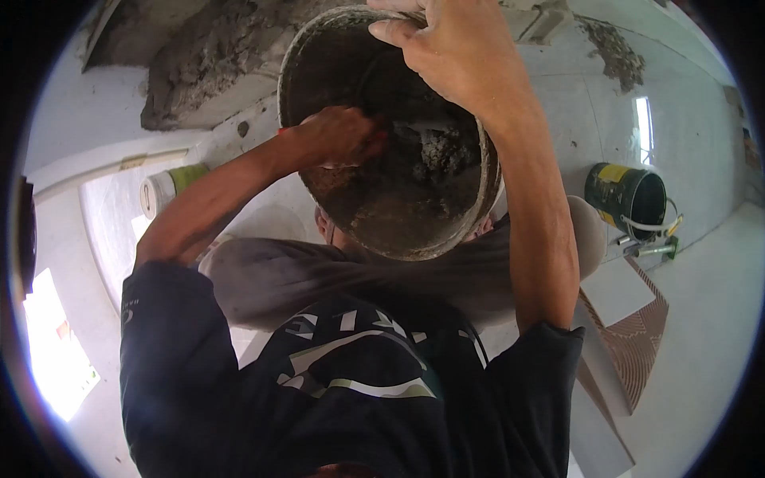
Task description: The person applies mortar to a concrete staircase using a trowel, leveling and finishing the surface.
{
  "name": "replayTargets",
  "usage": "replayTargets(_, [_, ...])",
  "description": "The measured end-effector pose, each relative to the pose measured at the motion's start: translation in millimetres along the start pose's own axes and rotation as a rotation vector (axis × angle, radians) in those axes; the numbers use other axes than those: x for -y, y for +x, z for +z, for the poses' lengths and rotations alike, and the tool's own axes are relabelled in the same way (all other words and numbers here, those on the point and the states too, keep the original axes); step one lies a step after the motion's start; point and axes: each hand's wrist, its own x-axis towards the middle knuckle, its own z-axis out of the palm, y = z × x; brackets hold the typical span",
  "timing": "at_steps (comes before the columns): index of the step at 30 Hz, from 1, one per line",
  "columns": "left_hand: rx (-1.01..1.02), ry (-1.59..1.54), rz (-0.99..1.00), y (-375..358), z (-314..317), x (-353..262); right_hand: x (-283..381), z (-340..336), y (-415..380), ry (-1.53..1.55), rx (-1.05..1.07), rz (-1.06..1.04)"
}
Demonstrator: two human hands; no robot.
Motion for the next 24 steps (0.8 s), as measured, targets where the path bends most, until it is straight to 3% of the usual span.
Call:
replayTargets(1, [0.073, -0.088, -0.041, 0, -2, -5, 2, 4, -2, 0.018, -0.01, 0.001])
replayTargets(4, [0.022, -0.356, -0.038, 4, 33, -24, 1, 11, 8, -0.059, -0.093, -0.12])
replayTargets(6, [0.085, -0.437, -0.072, -14, 9, -43, -8, 12, 9, -0.144, -0.156, -0.194])
replayTargets(8, [0.128, -0.53, -0.134, -31, 3, -49, -19, 10, 21, -0.18, -0.094, -0.009])
replayTargets(11, [0.087, -0.632, -0.124, -53, -4, -43, -31, 8, 34, -0.352, -0.209, -0.079])
replayTargets(14, [0.113, -0.731, -0.174, -73, -24, -39, -31, 6, 40, -0.328, -0.212, -0.045])
replayTargets(18, [0.234, -0.843, -0.214, -90, -39, -26, -41, 4, 39, -0.373, -0.247, -0.126])
replayTargets(21, [0.26, -1.192, -0.247, -109, -36, -8, -37, -2, 41, -0.318, -0.186, -0.075])
replayTargets(24, [0.166, -1.229, -0.187, -138, -26, 11, -22, -15, 29, -0.309, -0.131, 0.102])
